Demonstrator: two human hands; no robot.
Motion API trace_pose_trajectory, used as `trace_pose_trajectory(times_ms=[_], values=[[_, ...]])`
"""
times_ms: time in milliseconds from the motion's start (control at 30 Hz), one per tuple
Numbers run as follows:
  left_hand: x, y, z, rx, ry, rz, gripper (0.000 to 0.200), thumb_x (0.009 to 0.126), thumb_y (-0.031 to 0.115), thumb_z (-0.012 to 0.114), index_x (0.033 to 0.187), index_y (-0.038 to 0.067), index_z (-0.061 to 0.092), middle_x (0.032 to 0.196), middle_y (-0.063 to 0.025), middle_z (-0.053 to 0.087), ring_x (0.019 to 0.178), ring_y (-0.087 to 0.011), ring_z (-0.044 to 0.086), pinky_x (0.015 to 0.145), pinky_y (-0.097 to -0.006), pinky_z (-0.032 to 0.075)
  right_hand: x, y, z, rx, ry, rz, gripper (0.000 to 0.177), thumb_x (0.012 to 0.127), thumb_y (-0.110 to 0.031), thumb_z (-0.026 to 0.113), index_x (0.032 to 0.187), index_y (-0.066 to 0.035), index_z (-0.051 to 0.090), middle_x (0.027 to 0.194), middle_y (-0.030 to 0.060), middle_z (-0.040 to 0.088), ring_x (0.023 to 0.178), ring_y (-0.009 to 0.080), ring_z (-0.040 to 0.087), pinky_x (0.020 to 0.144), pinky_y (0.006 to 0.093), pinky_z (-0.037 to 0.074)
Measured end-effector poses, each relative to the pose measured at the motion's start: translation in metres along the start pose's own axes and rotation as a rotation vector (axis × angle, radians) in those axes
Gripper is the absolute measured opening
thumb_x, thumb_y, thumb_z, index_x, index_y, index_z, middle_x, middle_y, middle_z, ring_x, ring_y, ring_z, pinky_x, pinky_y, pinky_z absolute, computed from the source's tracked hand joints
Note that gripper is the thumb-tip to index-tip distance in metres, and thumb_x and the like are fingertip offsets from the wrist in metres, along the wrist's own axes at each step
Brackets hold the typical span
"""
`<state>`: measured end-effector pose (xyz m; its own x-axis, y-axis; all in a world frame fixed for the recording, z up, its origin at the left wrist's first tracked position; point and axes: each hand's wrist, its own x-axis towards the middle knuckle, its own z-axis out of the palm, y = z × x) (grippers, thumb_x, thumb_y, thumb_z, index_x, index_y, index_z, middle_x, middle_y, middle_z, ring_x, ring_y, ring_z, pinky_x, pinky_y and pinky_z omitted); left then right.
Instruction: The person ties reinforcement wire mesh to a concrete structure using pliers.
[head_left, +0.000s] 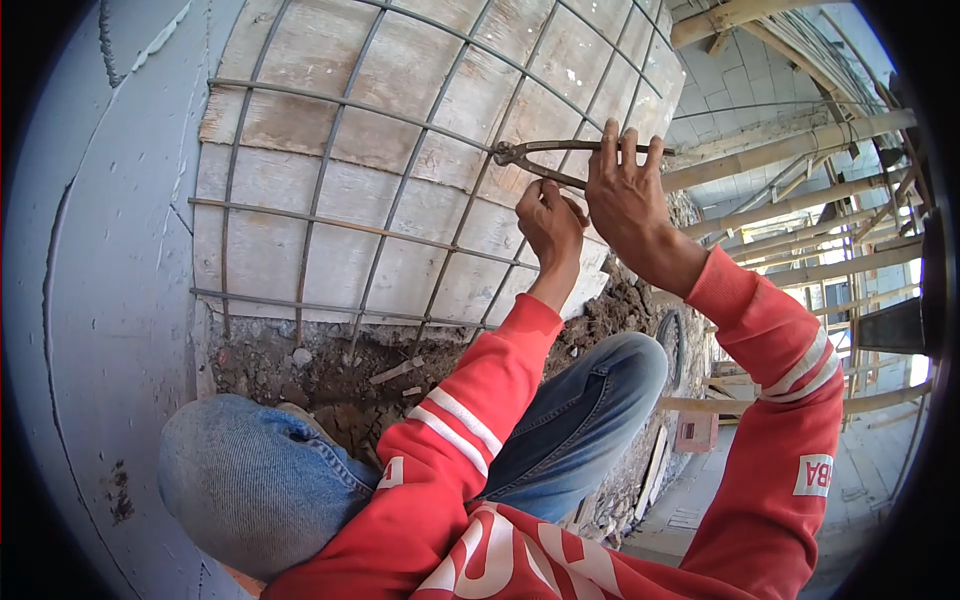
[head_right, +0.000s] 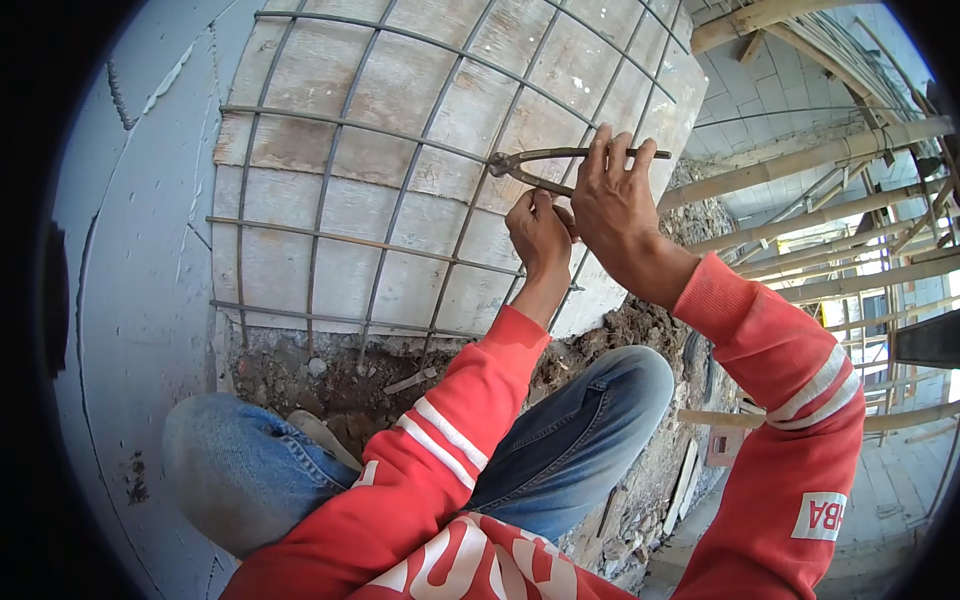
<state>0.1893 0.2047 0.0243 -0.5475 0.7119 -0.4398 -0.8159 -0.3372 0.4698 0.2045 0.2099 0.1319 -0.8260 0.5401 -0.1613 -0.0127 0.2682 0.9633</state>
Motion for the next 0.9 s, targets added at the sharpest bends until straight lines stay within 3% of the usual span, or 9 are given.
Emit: trace_pose_trajectory(times_ms=[100, 167, 233, 333, 467, 567, 667, 767, 900], values=[[0.005, -0.001, 0.001, -0.059, -0.030, 0.067, 0.028, 0.102, 0.016, 0.042, 0.086, 0.000, 0.059, 0.054, -0.0048, 0.052, 0.041, -0.0148, 0.048, 0.039, -0.0320, 0.037, 0.013, 0.000, -0.029, -0.026, -0.026, -0.007, 0.047, 0.088, -0.028, 0.059, 0.116, 0.008, 0.068, 0.141, 0.0312, 0.049, 0.123, 0.0437, 0.048, 0.103, 0.0639, 0.035], [0.000, 0.010, 0.004, -0.468, -0.008, -0.197, 0.025, 0.099, 0.027, 0.047, 0.094, 0.004, 0.055, 0.075, -0.0047, 0.056, 0.059, -0.0149, 0.051, 0.053, -0.0326, 0.039, 0.020, 0.000, -0.039, -0.063, 0.003, -0.027, 0.042, 0.085, -0.028, 0.063, 0.103, 0.008, 0.073, 0.133, 0.0315, 0.054, 0.116, 0.0417, 0.052, 0.104, 0.0614, 0.036], [0.004, 0.012, 0.003, -0.712, -0.025, -0.320, 0.038, 0.095, 0.045, 0.053, 0.105, 0.009, 0.050, 0.098, -0.0051, 0.057, 0.080, -0.0171, 0.053, 0.070, -0.0352, 0.040, 0.033, 0.002, -0.046, -0.108, -0.027, -0.047, 0.042, 0.085, -0.027, 0.062, 0.105, 0.008, 0.073, 0.128, 0.0310, 0.057, 0.114, 0.0415, 0.053, 0.104, 0.0609, 0.036], [0.025, 0.019, 0.001, -0.593, -0.070, -0.356, 0.042, 0.101, 0.046, 0.049, 0.109, 0.005, 0.053, 0.103, -0.0078, 0.058, 0.078, -0.0170, 0.057, 0.073, -0.0432, 0.049, 0.045, 0.011, -0.030, -0.215, 0.017, -0.092, 0.044, 0.090, -0.029, 0.058, 0.113, 0.006, 0.071, 0.120, 0.0313, 0.062, 0.115, 0.0439, 0.057, 0.103, 0.0603, 0.038], [0.044, 0.025, 0.006, -0.539, -0.097, -0.373, 0.022, 0.102, 0.027, 0.052, 0.103, 0.005, 0.054, 0.086, -0.0075, 0.058, 0.062, -0.0167, 0.054, 0.061, -0.0345, 0.049, 0.040, 0.023, 0.000, -0.110, 0.070, -0.167, 0.038, 0.092, -0.025, 0.057, 0.106, 0.009, 0.070, 0.106, 0.0271, 0.065, 0.103, 0.0404, 0.064, 0.095, 0.0553, 0.044], [0.036, 0.027, 0.001, -0.495, -0.109, -0.369, 0.014, 0.101, 0.020, 0.051, 0.102, 0.007, 0.056, 0.088, -0.0066, 0.060, 0.070, -0.0167, 0.057, 0.064, -0.0345, 0.050, 0.022, 0.017, 0.006, 0.144, 0.066, -0.168, 0.025, 0.092, -0.018, 0.057, 0.091, 0.005, 0.066, 0.087, 0.0169, 0.065, 0.081, 0.0305, 0.067, 0.072, 0.0420, 0.053], [0.037, 0.014, -0.001, -0.509, -0.104, -0.343, 0.012, 0.100, 0.021, 0.055, 0.102, 0.009, 0.057, 0.089, -0.0054, 0.061, 0.079, -0.0166, 0.060, 0.069, -0.0353, 0.052, 0.017, 0.019, 0.021, 0.329, 0.015, -0.188, 0.023, 0.094, -0.014, 0.055, 0.087, 0.004, 0.066, 0.082, 0.0162, 0.066, 0.071, 0.0270, 0.068, 0.060, 0.0407, 0.054], [0.048, -0.004, -0.005, -0.612, -0.140, -0.398, 0.018, 0.095, 0.026, 0.064, 0.102, 0.011, 0.057, 0.091, -0.0045, 0.061, 0.082, -0.0184, 0.060, 0.074, -0.0360, 0.054, 0.009, 0.019, 0.025, 0.549, 0.003, -0.185, 0.015, 0.091, -0.008, 0.053, 0.096, 0.005, 0.057, 0.072, 0.0189, 0.065, 0.062, 0.0323, 0.068, 0.057, 0.0440, 0.055], [0.057, -0.006, -0.005, -0.554, -0.156, -0.482, 0.021, 0.095, 0.030, 0.064, 0.102, 0.011, 0.057, 0.090, -0.0056, 0.061, 0.085, -0.0200, 0.061, 0.080, -0.0393, 0.054, 0.011, 0.014, 0.035, 0.783, -0.128, -0.127, 0.027, 0.082, -0.004, 0.055, 0.105, 0.005, 0.045, 0.066, 0.0242, 0.060, 0.065, 0.0428, 0.064, 0.061, 0.0513, 0.051]])
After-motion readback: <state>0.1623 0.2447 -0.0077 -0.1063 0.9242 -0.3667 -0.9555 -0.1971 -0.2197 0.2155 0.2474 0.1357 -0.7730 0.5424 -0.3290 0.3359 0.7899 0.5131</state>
